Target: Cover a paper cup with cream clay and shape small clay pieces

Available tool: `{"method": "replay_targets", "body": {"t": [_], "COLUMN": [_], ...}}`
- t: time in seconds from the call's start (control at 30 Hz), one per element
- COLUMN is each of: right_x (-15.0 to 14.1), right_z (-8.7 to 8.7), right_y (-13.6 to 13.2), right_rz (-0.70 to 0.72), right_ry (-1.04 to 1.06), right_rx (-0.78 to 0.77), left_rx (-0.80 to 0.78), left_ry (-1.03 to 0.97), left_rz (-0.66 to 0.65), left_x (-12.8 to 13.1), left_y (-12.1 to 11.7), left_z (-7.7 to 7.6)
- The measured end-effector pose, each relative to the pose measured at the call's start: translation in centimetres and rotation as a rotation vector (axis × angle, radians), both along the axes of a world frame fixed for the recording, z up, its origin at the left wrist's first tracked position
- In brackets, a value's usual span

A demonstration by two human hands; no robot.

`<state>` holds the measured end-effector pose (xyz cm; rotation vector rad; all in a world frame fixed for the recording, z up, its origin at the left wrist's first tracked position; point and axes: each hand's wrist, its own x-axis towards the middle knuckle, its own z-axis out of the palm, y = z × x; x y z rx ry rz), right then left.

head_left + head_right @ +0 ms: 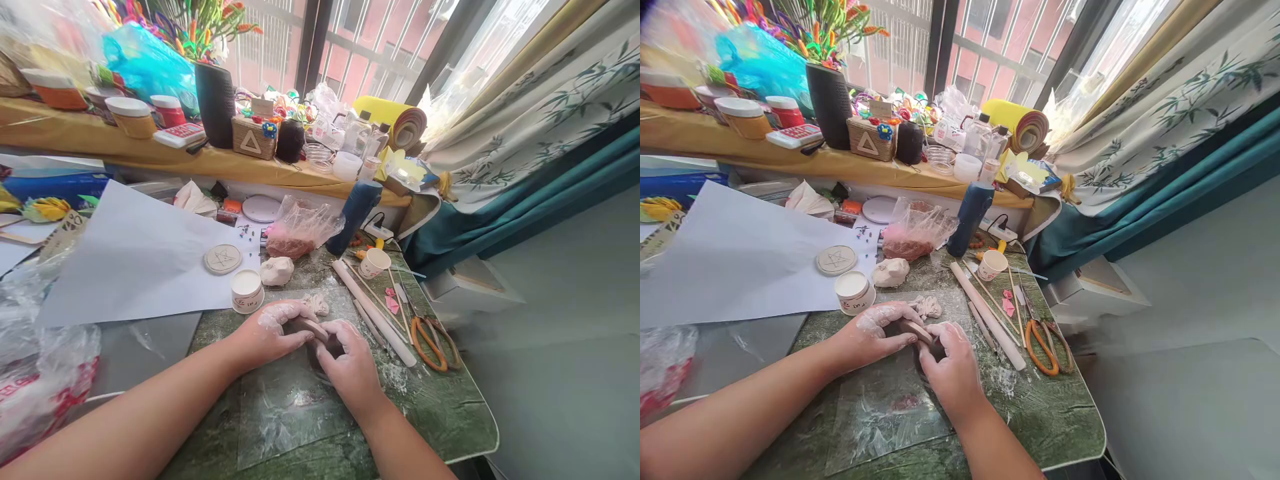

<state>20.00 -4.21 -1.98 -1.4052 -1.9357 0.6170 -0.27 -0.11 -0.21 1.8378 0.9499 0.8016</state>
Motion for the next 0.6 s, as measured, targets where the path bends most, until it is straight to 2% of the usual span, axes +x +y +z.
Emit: {"method": "replay_targets", "body": {"t": [0.13,0.33,0.47,0.6], "right_x": [-0.07,0.03,-0.04,-0.07], "right_z": [0.0,-0.09,0.03,0.15], "right_y": [0.04,0.11,0.2,0.24], "right_rz": [0.011,0.005,0.037,0.031], "right_ry": [-0.055,0.015,-0.029,-0.017], "right_rx": [-0.011,0.036,-0.01,-0.034], "left_rx": [-0.032,-0.001,0.032,0.049], "left_ry": [0.009,0.025,0.018,0.032], "left_rz": [0.02,-0.001,-0.043,0.001], "left_x": [0.06,0.04,-0.02,-0.07], "left_y": [-0.02,0.15,0.11,0.01], "left_z": [0.24,0.6,0.81,0.48]}}
